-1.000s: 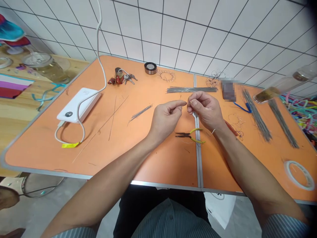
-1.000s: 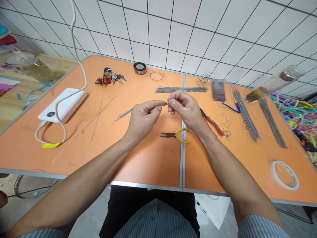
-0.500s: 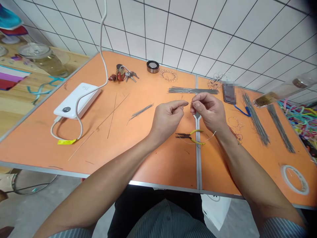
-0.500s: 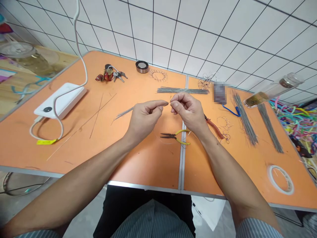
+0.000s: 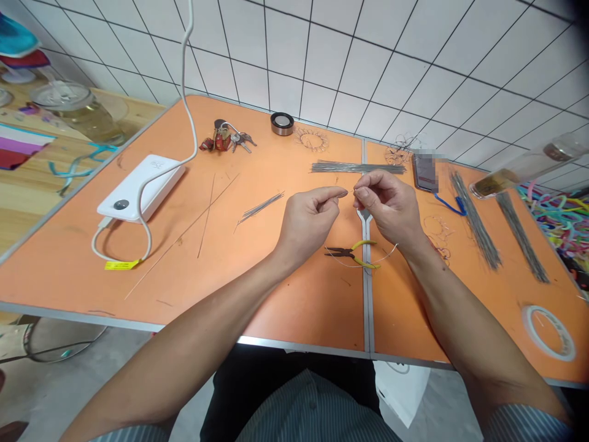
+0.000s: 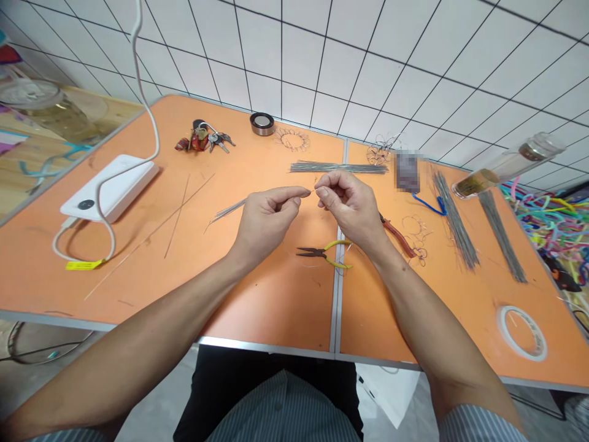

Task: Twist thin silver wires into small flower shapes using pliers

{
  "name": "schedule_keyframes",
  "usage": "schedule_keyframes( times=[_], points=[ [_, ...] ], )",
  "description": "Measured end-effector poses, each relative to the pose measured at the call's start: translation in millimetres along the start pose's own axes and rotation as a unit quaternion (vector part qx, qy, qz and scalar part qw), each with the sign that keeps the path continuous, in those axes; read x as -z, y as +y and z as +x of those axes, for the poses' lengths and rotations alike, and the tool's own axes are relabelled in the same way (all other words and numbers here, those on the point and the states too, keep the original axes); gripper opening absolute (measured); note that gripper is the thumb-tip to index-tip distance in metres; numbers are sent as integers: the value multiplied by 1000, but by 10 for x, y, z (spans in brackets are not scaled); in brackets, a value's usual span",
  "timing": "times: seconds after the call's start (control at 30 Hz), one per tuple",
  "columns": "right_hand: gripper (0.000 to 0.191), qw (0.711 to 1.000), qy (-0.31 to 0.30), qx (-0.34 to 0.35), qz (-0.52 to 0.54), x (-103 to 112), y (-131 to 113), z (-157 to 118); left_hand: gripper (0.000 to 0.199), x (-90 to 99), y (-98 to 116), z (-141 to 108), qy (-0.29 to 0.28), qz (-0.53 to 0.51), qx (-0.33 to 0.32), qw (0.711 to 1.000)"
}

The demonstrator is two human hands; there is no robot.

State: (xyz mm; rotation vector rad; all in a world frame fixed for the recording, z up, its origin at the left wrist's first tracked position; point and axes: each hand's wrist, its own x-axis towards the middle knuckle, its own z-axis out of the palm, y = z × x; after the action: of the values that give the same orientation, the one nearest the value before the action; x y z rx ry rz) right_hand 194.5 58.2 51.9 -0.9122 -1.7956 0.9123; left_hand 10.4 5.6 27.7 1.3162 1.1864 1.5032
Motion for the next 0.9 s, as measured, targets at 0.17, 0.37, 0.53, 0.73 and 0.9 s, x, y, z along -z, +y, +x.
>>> schedule_keyframes(
  times=[0.17,0.37,0.53,0.73,0.9],
  points=[
    [48,1000,-12,6,-8,8,-22,-6,31,-5,-7,-1,1,2,-5,1000],
    [50,999,-13,10,-28,7,-22,-16,30,0,-6,-3,0,7,-3,1000],
    [51,999,-11,14,-45,19,-3,-13,29,-3,-26,-3,2,10,1,1000],
    [53,998,-13,18,-58,25,1,-17,29,-5,-19,1,3,14,8,1000],
    [54,998,-9,15,-67,26,-12,-16,27,0,-14,1,0,10,6,1000]
  ],
)
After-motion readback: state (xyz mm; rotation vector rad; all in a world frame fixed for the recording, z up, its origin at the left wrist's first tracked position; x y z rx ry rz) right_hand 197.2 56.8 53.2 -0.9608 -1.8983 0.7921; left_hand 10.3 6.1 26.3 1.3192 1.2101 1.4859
